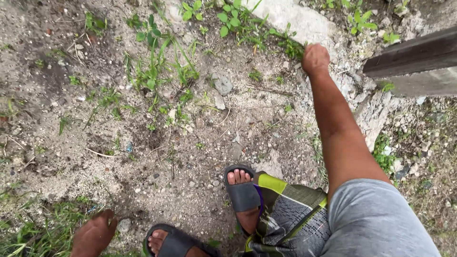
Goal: Manually picking weeds and small plants from a dirt and gravel patch.
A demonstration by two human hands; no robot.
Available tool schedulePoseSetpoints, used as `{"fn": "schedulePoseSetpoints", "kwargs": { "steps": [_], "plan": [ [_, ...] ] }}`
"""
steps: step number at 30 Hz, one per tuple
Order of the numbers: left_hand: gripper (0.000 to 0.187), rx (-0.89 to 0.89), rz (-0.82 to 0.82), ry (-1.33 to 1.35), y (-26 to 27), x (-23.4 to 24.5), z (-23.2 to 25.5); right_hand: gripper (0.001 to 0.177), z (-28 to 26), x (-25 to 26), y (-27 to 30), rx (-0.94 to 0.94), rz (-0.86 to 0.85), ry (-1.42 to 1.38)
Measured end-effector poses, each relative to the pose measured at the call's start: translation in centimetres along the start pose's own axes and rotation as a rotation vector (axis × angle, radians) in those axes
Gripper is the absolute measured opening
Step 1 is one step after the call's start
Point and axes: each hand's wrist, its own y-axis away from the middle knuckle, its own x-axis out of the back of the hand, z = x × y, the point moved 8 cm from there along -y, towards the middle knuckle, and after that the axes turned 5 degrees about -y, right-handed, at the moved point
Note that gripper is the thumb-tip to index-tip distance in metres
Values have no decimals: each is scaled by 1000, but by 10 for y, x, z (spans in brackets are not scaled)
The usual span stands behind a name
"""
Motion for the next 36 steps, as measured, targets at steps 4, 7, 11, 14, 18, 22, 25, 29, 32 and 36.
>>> {"fn": "schedulePoseSetpoints", "kwargs": {
  "steps": [4,7,11,14,18,22,25,29,32,36],
  "plan": [
    [34,-82,52,64,-16,-35,-9,39,-45,67,34,-13,-84,-430],
    [35,-102,155,75,-15,-21,-4,33,-71,99,35,195,208,-299],
    [36,-87,64,50,-17,-21,-2,44,-76,60,17,165,143,69],
    [38,-99,19,46,-28,-37,-6,53,-63,38,10,-17,-97,104],
    [39,-87,1,54,-33,-48,-9,69,-62,32,16,-66,-164,128],
    [40,-89,-30,62,-35,-55,-11,71,-69,36,10,-50,-49,59],
    [41,-95,-56,54,-36,-67,-14,70,-69,47,16,-112,-21,-119],
    [41,-109,33,74,-33,-61,-13,56,-67,66,28,-176,51,-346],
    [39,-123,86,87,-31,-59,-12,38,-55,51,19,-168,93,-402],
    [38,-112,22,77,-25,-53,-10,31,-48,49,17,-125,117,-480]
  ]
}}
